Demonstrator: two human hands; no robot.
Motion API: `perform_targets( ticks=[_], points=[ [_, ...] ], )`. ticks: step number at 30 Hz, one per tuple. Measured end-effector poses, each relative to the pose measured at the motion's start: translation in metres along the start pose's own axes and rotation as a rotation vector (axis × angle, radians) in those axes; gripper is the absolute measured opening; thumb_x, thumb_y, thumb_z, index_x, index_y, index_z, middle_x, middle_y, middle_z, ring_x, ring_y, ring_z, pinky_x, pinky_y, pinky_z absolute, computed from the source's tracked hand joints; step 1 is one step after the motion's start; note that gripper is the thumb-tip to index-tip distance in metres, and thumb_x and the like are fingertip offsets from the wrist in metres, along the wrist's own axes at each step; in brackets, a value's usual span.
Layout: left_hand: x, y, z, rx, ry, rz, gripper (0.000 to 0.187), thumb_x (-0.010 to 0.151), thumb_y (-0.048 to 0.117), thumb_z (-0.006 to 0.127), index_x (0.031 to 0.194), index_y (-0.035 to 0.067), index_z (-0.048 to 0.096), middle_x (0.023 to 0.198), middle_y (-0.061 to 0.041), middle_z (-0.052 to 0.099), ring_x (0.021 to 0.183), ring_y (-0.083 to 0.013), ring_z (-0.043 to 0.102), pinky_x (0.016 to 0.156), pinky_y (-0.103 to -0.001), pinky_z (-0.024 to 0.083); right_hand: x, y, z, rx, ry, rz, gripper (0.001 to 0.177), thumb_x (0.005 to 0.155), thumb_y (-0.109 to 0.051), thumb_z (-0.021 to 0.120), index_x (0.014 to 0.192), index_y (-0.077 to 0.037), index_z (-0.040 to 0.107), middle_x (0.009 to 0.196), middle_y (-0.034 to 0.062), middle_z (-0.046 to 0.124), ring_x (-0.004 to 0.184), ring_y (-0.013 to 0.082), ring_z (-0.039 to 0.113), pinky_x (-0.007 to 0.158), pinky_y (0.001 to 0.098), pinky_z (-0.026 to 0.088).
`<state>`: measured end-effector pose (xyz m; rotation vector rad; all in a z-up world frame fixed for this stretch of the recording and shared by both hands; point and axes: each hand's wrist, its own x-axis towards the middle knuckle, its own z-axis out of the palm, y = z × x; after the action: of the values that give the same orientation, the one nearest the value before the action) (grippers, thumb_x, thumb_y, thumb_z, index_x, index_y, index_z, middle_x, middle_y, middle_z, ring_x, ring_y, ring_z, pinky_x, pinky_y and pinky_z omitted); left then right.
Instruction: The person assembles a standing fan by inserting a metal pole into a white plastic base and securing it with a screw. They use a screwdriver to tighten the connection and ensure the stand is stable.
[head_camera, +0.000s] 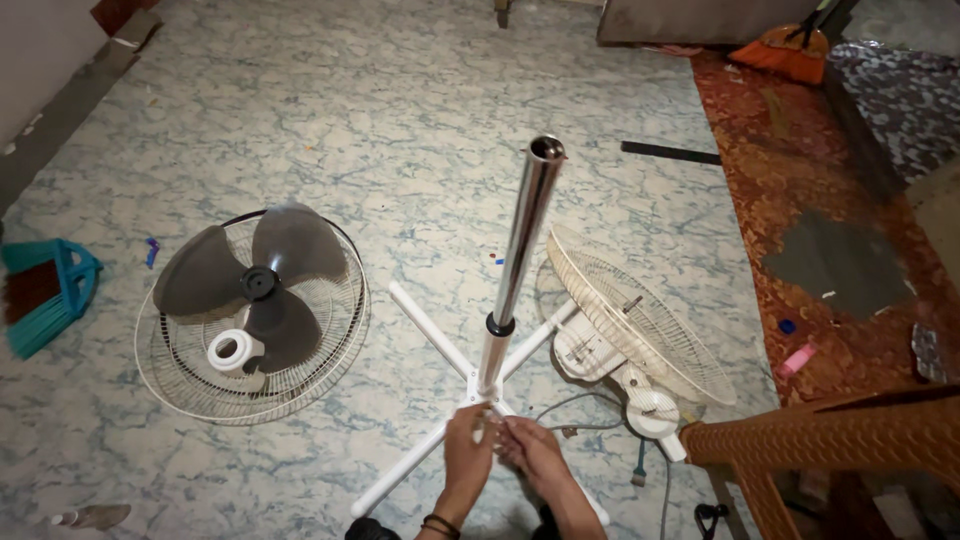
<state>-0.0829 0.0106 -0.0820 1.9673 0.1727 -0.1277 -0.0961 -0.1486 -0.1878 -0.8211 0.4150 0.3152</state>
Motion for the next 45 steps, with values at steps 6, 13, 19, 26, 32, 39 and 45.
perform_targets(
  ticks=[6, 13, 19, 26, 32, 39, 45],
  points=[
    [0.027, 0.058, -0.036, -0.031, 0.240, 0.321, 0.067, 0.078, 0.020, 0.083, 0.135, 0.000, 0.053, 0.129, -0.016, 0.059, 0.121, -0.0332, 0.054, 0.094, -0.045, 0.049, 0.038, -0.033, -0.009, -0.372, 0.263, -0.191, 0.020, 0.093, -0.009, 0.066, 0.106, 0.006, 0.071, 0.084, 0.0114, 0.075, 0.064, 0.0144, 0.064, 0.057, 0.0287, 0.052],
    [0.057, 0.093, -0.056, -0.033, -0.013, 0.413, 0.052, 0.082, 0.022, 0.084, 0.126, 0.001, 0.064, 0.120, -0.015, 0.070, 0.110, -0.0319, 0.068, 0.091, -0.040, 0.053, 0.055, -0.064, 0.028, -0.953, 0.357, -0.346, 0.014, 0.090, -0.011, 0.072, 0.096, 0.002, 0.076, 0.071, 0.0106, 0.073, 0.060, 0.0133, 0.062, 0.055, 0.0311, 0.051],
    [0.064, 0.094, -0.059, -0.045, -0.106, 0.371, 0.038, 0.082, 0.018, 0.082, 0.115, 0.005, 0.071, 0.109, -0.011, 0.074, 0.095, -0.0301, 0.072, 0.082, -0.038, 0.057, 0.056, -0.086, 0.062, -1.208, 0.367, -0.449, 0.016, 0.081, -0.013, 0.074, 0.092, -0.001, 0.077, 0.075, 0.0183, 0.074, 0.065, 0.0274, 0.072, 0.064, 0.0379, 0.055],
    [0.067, 0.091, -0.058, -0.076, -0.123, 0.388, 0.037, 0.081, 0.015, 0.081, 0.116, 0.006, 0.071, 0.111, -0.010, 0.075, 0.095, -0.0284, 0.073, 0.079, -0.037, 0.059, 0.062, -0.091, 0.074, -1.227, 0.318, -0.441, 0.017, 0.082, -0.014, 0.065, 0.087, -0.001, 0.074, 0.076, 0.0215, 0.072, 0.072, 0.0342, 0.073, 0.068, 0.0424, 0.055],
    [0.067, 0.095, -0.058, -0.076, -0.119, 0.386, 0.037, 0.082, 0.013, 0.081, 0.116, 0.004, 0.070, 0.112, -0.011, 0.074, 0.096, -0.0287, 0.073, 0.082, -0.036, 0.061, 0.067, -0.094, 0.079, -1.298, 0.328, -0.423, 0.019, 0.085, -0.015, 0.062, 0.085, 0.001, 0.073, 0.081, 0.0243, 0.071, 0.078, 0.0401, 0.072, 0.070, 0.0460, 0.054],
    [0.067, 0.098, -0.058, -0.127, -0.142, 0.360, 0.038, 0.082, 0.010, 0.080, 0.118, 0.004, 0.071, 0.113, -0.010, 0.074, 0.098, -0.0265, 0.075, 0.086, -0.035, 0.063, 0.064, -0.095, 0.079, -1.242, 0.288, -0.414, 0.019, 0.085, -0.015, 0.061, 0.090, -0.001, 0.073, 0.082, 0.0254, 0.070, 0.079, 0.0416, 0.071, 0.071, 0.0471, 0.054],
    [0.067, 0.096, -0.057, -0.148, -0.133, 0.350, 0.040, 0.080, 0.007, 0.079, 0.119, 0.003, 0.070, 0.114, -0.011, 0.074, 0.099, -0.0256, 0.075, 0.086, -0.034, 0.063, 0.075, -0.086, 0.069, -1.335, 0.274, -0.472, 0.018, 0.084, -0.013, 0.060, 0.082, 0.001, 0.071, 0.081, 0.0253, 0.069, 0.079, 0.0435, 0.069, 0.071, 0.0505, 0.053]
  ],
)
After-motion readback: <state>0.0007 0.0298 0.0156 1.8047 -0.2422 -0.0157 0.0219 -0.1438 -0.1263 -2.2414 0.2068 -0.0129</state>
